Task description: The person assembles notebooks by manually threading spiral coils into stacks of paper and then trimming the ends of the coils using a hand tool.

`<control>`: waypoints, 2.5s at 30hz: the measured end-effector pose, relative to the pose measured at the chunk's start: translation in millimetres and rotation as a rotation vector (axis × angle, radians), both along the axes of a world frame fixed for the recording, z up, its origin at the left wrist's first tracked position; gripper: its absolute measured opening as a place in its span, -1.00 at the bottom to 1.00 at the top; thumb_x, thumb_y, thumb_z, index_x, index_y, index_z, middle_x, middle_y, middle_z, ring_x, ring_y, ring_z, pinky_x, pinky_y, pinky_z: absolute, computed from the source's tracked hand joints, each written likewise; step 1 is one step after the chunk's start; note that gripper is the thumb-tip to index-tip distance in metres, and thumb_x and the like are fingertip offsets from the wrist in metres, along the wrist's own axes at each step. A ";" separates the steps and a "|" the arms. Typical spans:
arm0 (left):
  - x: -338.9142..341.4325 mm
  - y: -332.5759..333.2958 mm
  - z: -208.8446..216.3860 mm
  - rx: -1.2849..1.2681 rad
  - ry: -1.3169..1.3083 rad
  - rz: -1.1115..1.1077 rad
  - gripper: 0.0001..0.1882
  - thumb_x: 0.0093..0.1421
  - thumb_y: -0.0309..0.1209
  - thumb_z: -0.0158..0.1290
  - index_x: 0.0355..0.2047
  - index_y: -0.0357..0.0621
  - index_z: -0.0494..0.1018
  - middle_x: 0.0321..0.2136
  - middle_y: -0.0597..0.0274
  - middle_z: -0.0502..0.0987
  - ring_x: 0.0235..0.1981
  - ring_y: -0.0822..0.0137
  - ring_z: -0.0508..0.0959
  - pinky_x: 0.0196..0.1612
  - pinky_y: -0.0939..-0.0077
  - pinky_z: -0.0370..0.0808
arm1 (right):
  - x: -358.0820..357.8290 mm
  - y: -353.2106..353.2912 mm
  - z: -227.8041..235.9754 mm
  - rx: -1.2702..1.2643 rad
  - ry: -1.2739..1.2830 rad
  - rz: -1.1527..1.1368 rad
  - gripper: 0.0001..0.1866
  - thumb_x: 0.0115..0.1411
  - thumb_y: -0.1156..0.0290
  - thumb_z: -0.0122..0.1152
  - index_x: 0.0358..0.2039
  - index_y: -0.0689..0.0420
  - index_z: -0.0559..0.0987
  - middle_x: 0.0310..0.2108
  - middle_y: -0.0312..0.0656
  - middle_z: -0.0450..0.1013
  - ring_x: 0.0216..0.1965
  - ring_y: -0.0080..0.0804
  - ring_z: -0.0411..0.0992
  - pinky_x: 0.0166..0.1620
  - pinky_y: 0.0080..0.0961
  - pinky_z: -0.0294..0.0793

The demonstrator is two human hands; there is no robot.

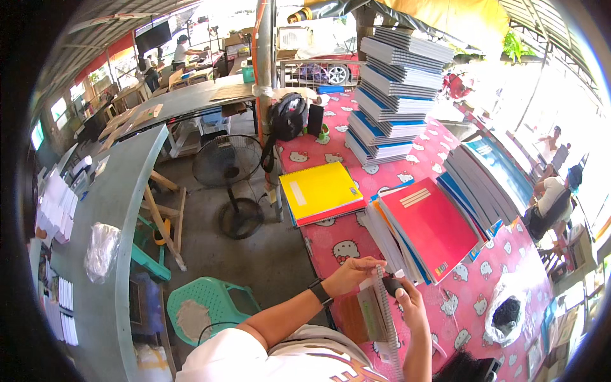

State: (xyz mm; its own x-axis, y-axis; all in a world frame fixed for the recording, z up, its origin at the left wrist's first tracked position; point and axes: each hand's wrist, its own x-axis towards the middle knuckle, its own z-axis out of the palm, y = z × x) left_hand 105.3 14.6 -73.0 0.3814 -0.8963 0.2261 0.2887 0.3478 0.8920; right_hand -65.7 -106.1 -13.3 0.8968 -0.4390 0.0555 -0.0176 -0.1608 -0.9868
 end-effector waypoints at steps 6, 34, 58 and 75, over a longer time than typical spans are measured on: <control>9.8 -2.1 9.1 -0.028 -0.048 -0.023 -0.73 0.20 -0.47 0.03 -0.08 -0.18 0.48 -0.25 0.34 0.49 -0.19 0.52 0.42 -0.08 0.62 0.33 | -76.9 -17.3 -46.2 0.073 0.121 -0.264 -0.51 0.06 0.14 0.15 -0.11 0.25 0.43 -0.21 -0.16 0.41 -0.22 -0.41 0.35 -0.16 -0.50 0.35; -91.0 -3.0 96.7 -0.375 -0.321 0.048 -0.86 -0.09 -0.54 0.24 -0.49 -0.19 0.49 -0.51 0.25 0.52 -0.39 0.30 0.50 -0.34 0.46 0.41 | -79.9 68.6 88.4 -0.482 0.073 -0.554 -0.75 0.10 0.48 0.23 -0.21 0.26 0.45 -0.35 -0.23 0.39 -0.31 -0.45 0.35 -0.18 -0.56 0.38; 166.2 76.0 154.4 -0.245 -0.259 1.563 -0.67 0.33 -0.23 -0.21 -0.27 -0.29 0.35 -0.30 0.18 0.45 -0.34 0.32 0.42 -0.30 0.33 0.33 | -156.2 19.1 67.4 -0.494 0.109 -0.746 -0.78 0.12 0.48 0.13 -0.20 0.24 0.49 -0.28 -0.19 0.45 -0.30 -0.48 0.40 -0.19 -0.61 0.35; 192.5 -73.4 -67.4 1.156 -1.277 0.596 -0.11 -0.04 0.15 0.09 0.23 0.08 0.06 0.27 0.07 -0.04 0.29 0.04 -0.09 0.20 -0.27 -0.14 | -136.2 32.4 55.7 -0.581 0.165 -0.542 -0.79 -0.06 0.56 0.25 -0.34 0.23 0.53 -0.39 -0.11 0.49 -0.34 -0.21 0.45 -0.25 -0.41 0.41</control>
State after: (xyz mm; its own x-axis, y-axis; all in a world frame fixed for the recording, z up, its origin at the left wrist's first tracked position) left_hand 297.8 -58.8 -140.4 0.7833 -0.6206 0.0372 -0.6040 -0.7455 0.2817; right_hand -202.0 -73.7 42.3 0.5846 -0.7562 0.2940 -0.3779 -0.5745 -0.7260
